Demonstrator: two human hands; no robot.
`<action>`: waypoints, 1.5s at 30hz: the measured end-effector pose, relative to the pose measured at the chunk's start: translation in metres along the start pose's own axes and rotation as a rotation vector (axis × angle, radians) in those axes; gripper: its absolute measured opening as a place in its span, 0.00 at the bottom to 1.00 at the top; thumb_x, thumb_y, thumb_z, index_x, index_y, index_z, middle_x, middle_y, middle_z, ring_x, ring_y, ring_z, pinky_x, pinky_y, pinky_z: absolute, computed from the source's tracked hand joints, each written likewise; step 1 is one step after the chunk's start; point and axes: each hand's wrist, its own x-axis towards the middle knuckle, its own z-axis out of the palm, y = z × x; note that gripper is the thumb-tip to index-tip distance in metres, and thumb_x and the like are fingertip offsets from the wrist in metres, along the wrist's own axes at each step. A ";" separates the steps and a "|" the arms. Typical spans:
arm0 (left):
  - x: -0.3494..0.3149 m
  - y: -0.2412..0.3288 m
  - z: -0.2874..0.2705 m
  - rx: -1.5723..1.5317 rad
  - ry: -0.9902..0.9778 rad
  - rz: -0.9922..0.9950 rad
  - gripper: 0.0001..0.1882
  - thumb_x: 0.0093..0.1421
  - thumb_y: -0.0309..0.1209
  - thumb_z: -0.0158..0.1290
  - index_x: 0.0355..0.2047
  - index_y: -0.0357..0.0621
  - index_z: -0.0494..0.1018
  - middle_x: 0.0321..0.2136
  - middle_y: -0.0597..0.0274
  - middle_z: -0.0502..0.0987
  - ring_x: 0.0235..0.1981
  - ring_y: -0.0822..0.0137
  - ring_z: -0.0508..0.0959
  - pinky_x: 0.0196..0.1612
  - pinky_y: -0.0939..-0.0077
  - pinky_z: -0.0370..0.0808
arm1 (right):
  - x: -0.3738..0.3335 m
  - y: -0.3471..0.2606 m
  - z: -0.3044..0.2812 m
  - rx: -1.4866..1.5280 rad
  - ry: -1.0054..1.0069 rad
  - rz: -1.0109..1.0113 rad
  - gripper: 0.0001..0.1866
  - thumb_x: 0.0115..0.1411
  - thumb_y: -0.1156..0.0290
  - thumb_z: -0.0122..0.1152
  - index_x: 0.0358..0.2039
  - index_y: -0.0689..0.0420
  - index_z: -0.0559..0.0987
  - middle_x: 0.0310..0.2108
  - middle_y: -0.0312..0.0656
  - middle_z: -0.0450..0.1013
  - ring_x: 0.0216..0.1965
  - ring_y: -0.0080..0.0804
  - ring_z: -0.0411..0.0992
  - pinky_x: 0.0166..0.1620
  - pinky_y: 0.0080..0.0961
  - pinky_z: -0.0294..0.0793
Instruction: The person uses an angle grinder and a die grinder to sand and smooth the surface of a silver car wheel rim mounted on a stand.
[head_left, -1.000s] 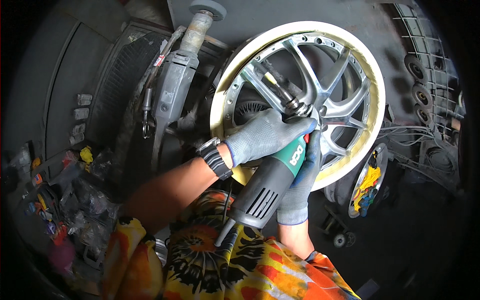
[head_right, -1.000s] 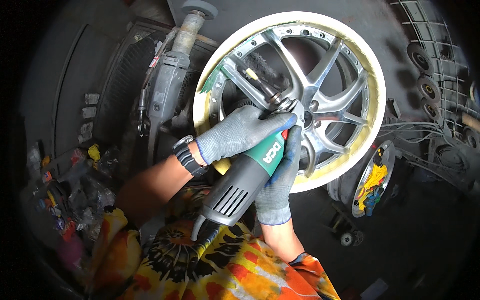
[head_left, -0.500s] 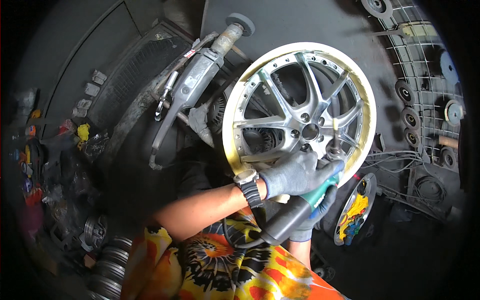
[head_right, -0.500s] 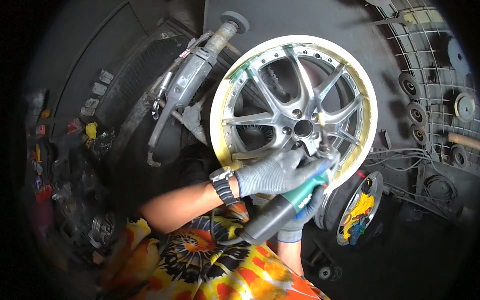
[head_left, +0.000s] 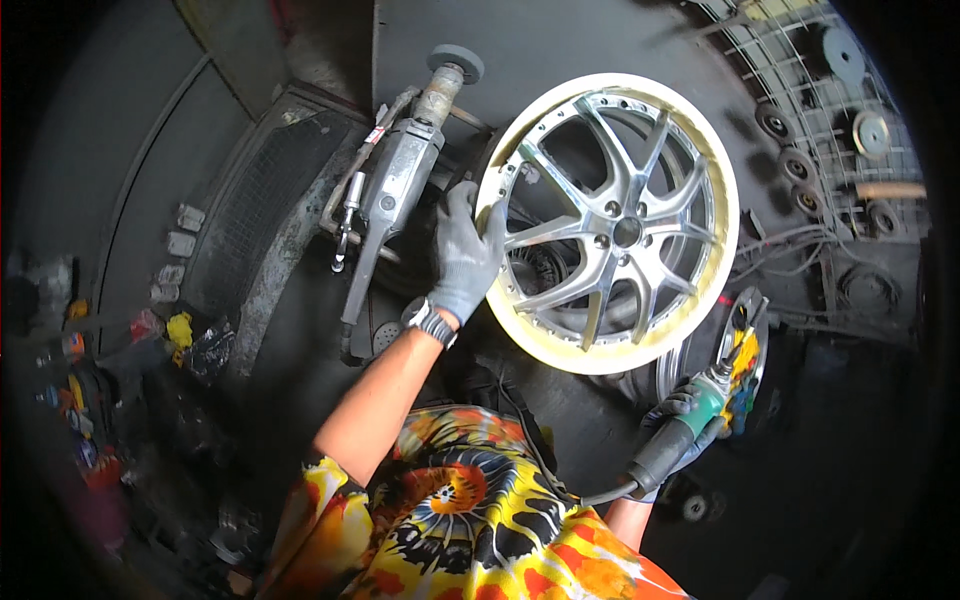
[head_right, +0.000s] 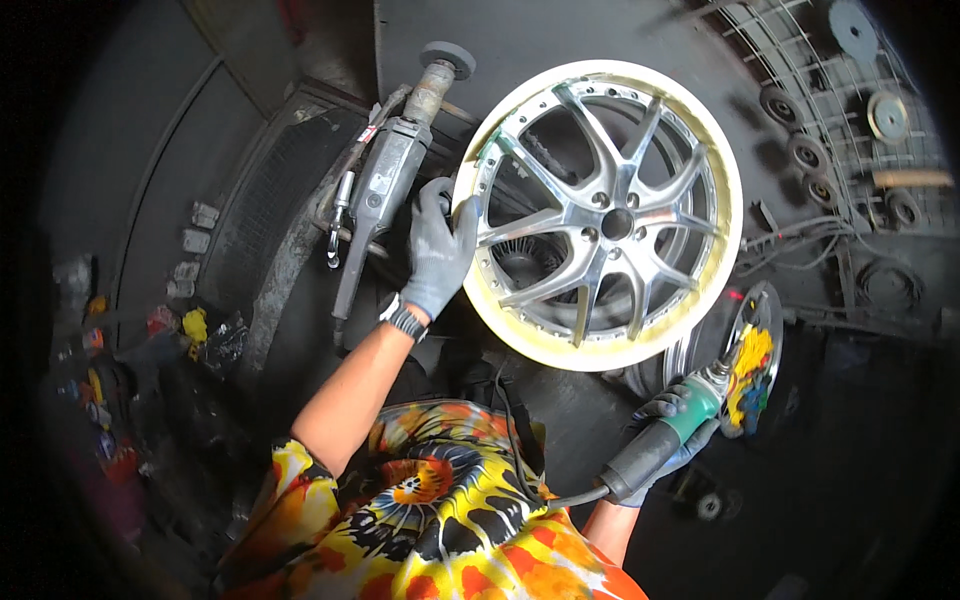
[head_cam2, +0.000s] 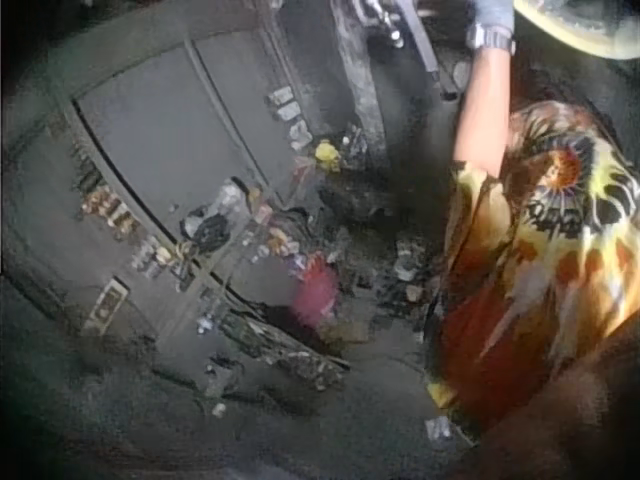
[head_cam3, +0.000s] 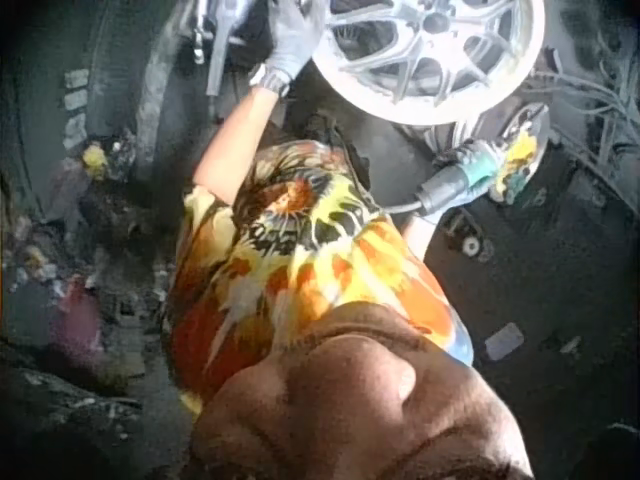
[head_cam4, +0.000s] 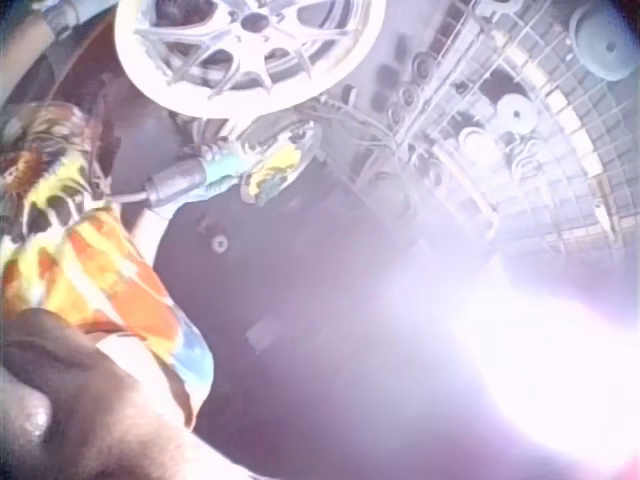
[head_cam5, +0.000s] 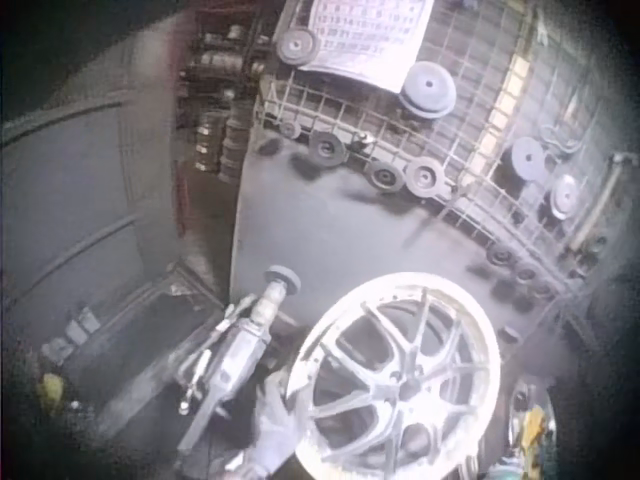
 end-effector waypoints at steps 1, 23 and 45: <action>0.005 -0.008 0.003 -0.009 -0.021 0.010 0.19 0.66 0.34 0.58 0.53 0.36 0.69 0.40 0.39 0.78 0.41 0.42 0.78 0.45 0.52 0.75 | -0.011 0.006 -0.002 0.008 0.019 0.013 0.33 0.65 0.53 0.67 0.59 0.60 0.65 0.47 0.45 0.70 0.42 0.33 0.72 0.51 0.34 0.77; 0.035 -0.027 -0.006 -0.019 -0.521 -0.144 0.21 0.71 0.43 0.49 0.43 0.34 0.76 0.41 0.33 0.80 0.46 0.34 0.79 0.48 0.48 0.74 | -0.189 0.036 0.025 -0.233 -0.068 -0.566 0.37 0.65 0.50 0.65 0.64 0.62 0.64 0.51 0.48 0.70 0.47 0.39 0.74 0.52 0.39 0.77; 0.032 -0.046 0.004 0.074 -0.365 -0.210 0.24 0.71 0.47 0.49 0.46 0.34 0.77 0.43 0.32 0.80 0.49 0.34 0.78 0.51 0.49 0.73 | -0.138 -0.150 -0.052 -0.486 -0.199 -0.549 0.37 0.66 0.56 0.62 0.66 0.66 0.62 0.53 0.53 0.70 0.51 0.45 0.72 0.57 0.41 0.76</action>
